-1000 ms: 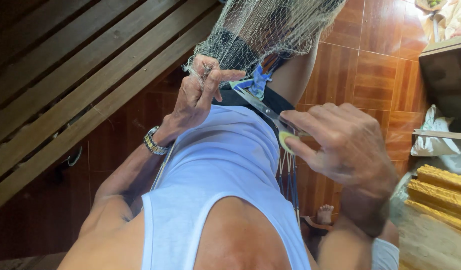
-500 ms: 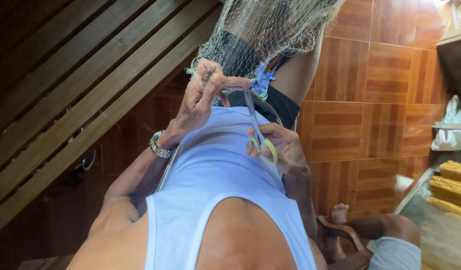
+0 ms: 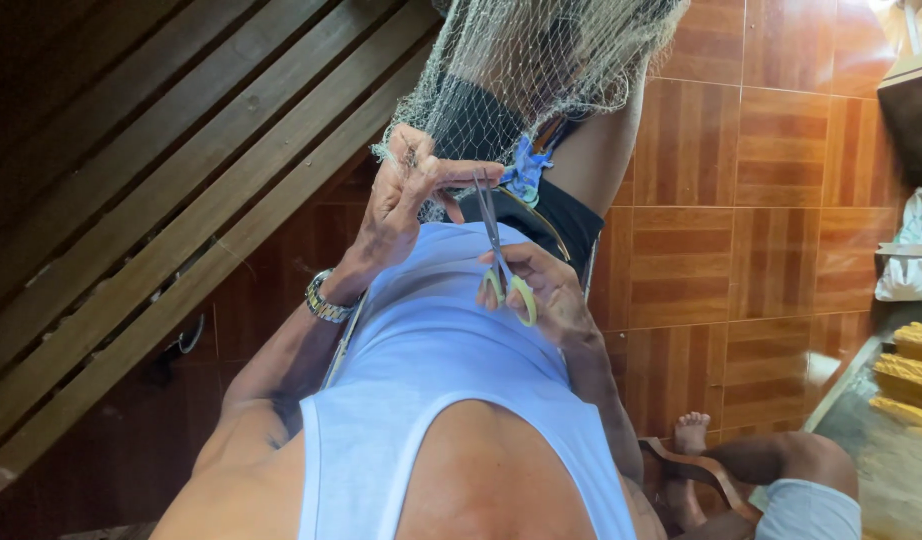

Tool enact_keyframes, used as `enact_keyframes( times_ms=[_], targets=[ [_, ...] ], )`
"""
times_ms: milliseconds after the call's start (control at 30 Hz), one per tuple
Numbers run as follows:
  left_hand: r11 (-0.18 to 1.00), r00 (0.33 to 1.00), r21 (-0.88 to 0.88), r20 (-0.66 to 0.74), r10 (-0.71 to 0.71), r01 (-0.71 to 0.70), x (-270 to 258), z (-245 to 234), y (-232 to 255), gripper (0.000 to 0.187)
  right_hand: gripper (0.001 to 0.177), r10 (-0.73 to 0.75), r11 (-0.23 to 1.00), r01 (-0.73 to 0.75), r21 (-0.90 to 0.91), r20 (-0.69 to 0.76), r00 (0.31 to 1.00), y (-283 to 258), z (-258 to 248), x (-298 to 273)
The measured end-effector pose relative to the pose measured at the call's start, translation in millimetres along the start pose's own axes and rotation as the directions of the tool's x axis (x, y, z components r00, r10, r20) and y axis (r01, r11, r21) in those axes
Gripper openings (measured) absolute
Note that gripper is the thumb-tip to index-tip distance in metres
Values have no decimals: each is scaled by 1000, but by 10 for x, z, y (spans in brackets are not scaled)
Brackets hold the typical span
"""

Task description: Repairing a fishing net using a netting needle and scissors

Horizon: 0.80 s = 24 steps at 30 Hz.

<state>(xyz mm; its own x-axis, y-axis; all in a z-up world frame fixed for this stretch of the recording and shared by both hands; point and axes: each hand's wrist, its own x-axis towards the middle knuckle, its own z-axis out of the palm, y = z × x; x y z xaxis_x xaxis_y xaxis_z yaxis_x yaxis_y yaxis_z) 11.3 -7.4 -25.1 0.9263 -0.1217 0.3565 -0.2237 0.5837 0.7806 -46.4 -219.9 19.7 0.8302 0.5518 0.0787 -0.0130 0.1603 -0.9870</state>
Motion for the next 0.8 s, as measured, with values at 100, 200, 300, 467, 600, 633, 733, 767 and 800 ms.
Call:
enact_keyframes(
  times_ms=[100, 200, 300, 467, 600, 633, 733, 767, 800],
  targets=[
    [999, 1000, -34, 11, -6, 6, 45, 16, 87, 28, 55, -36, 999, 36, 7, -3, 999, 33, -20, 11],
    [999, 998, 17, 24, -51, 51, 68, 41, 201, 48, 51, -60, 997, 61, -56, 6, 998, 50, -49, 7],
    [996, 995, 41, 60, -79, 77, 78, 15, 197, 61, 51, -87, 994, 88, -68, 22, 996, 54, -43, 35],
    [998, 998, -24, 21, -61, 61, 43, 24, 75, 49, 53, -119, 989, 121, -88, 37, 992, 22, -41, 40],
    [997, 998, -30, 14, -66, 67, 42, 31, 72, 46, 57, -139, 987, 139, -77, 3, 990, 84, -64, 12],
    [997, 998, -29, 13, -67, 68, 42, 28, 60, 46, 57, -139, 987, 139, -75, 3, 990, 88, -57, 17],
    [996, 998, -56, 15, -69, 70, 29, 18, -14, 42, 58, -145, 988, 145, -46, 2, 989, 117, -51, 8],
    [996, 998, -62, 21, -62, 64, 34, 6, -53, 34, 59, -155, 987, 155, -36, 1, 988, 135, -59, 9],
    [996, 998, -68, 26, -56, 58, 39, -5, -89, 29, 60, -166, 986, 166, -26, 0, 986, 151, -67, 11]
  ],
)
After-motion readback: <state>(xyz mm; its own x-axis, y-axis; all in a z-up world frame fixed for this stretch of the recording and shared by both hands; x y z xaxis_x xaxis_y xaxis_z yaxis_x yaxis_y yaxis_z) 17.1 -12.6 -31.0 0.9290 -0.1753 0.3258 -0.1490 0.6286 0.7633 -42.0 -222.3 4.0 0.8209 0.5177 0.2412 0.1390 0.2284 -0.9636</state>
